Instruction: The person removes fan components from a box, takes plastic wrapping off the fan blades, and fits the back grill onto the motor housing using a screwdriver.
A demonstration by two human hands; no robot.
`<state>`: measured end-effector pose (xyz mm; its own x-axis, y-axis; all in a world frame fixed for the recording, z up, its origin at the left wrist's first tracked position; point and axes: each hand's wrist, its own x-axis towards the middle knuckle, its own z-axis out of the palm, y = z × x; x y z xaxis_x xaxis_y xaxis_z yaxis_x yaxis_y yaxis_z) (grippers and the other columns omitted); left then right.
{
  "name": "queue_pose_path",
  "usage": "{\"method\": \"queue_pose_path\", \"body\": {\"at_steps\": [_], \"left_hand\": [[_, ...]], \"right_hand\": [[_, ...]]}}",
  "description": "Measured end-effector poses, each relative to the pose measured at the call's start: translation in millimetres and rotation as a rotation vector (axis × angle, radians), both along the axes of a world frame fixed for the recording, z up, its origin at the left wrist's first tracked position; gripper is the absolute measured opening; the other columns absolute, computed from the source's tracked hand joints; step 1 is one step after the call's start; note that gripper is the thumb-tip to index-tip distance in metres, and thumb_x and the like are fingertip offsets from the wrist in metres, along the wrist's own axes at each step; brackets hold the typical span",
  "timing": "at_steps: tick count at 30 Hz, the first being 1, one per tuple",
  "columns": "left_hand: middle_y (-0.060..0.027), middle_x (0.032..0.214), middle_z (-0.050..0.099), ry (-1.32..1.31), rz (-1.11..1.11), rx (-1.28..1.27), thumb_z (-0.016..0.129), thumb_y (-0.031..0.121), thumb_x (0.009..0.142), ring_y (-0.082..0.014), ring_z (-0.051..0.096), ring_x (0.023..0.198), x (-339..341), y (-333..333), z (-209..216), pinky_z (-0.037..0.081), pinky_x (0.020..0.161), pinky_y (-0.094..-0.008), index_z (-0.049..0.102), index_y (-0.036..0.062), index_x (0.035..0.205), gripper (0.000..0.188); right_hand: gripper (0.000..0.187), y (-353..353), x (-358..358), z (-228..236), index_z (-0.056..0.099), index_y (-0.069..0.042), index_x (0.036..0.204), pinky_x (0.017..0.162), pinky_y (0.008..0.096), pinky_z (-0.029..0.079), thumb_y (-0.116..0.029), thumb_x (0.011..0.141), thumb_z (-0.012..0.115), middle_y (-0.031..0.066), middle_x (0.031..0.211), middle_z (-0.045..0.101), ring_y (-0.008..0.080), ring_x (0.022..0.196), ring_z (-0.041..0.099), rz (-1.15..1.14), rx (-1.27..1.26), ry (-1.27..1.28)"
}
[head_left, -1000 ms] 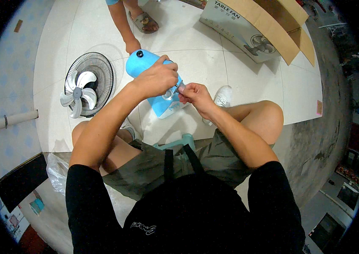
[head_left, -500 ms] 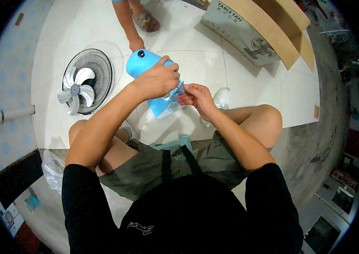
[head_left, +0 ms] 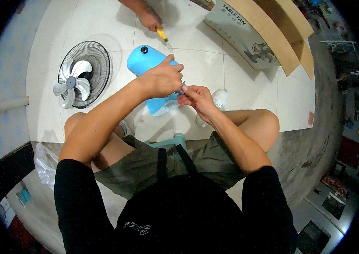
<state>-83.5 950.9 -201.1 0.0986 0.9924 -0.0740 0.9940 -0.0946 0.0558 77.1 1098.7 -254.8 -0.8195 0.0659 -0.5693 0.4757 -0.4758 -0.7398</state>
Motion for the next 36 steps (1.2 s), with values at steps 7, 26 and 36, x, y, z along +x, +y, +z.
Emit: {"method": "queue_pose_path", "body": {"at_steps": [7, 26, 36], "left_hand": [[0.0036, 0.078, 0.071, 0.064, -0.02, 0.076, 0.073, 0.016, 0.075, -0.0183, 0.062, 0.1, -1, 0, 1, 0.041, 0.106, -0.0543, 0.076, 0.016, 0.074, 0.003], [0.001, 0.076, 0.068, 0.045, 0.086, 0.19, 0.069, 0.016, 0.071, -0.0198, 0.061, 0.1, 6, -3, -24, 0.04, 0.108, -0.0509, 0.075, 0.0118, 0.073, 0.008], [-0.0012, 0.079, 0.074, 0.112, 0.091, 0.082, 0.068, 0.021, 0.079, -0.0207, 0.063, 0.105, 10, 3, 1, 0.041, 0.106, -0.0537, 0.078, 0.0154, 0.075, 0.012]], "right_hand": [[0.021, -4, 1, -6, 0.066, 0.004, 0.1, 0.071, 0.0271, 0.057, -0.014, 0.095, 0.074, 0.0103, 0.087, 0.073, 0.0152, 0.076, 0.07, -0.031, 0.25, 0.111], [0.026, -7, 6, -12, 0.064, 0.001, 0.105, 0.07, 0.0227, 0.05, -0.012, 0.089, 0.08, 0.0009, 0.085, 0.064, 0.0067, 0.075, 0.057, -0.02, 0.349, 0.177], [0.028, -1, 5, -18, 0.064, 0.0, 0.101, 0.068, 0.0237, 0.048, -0.02, 0.09, 0.08, 0.0011, 0.084, 0.064, 0.0073, 0.074, 0.057, -0.011, 0.482, 0.239]]}}
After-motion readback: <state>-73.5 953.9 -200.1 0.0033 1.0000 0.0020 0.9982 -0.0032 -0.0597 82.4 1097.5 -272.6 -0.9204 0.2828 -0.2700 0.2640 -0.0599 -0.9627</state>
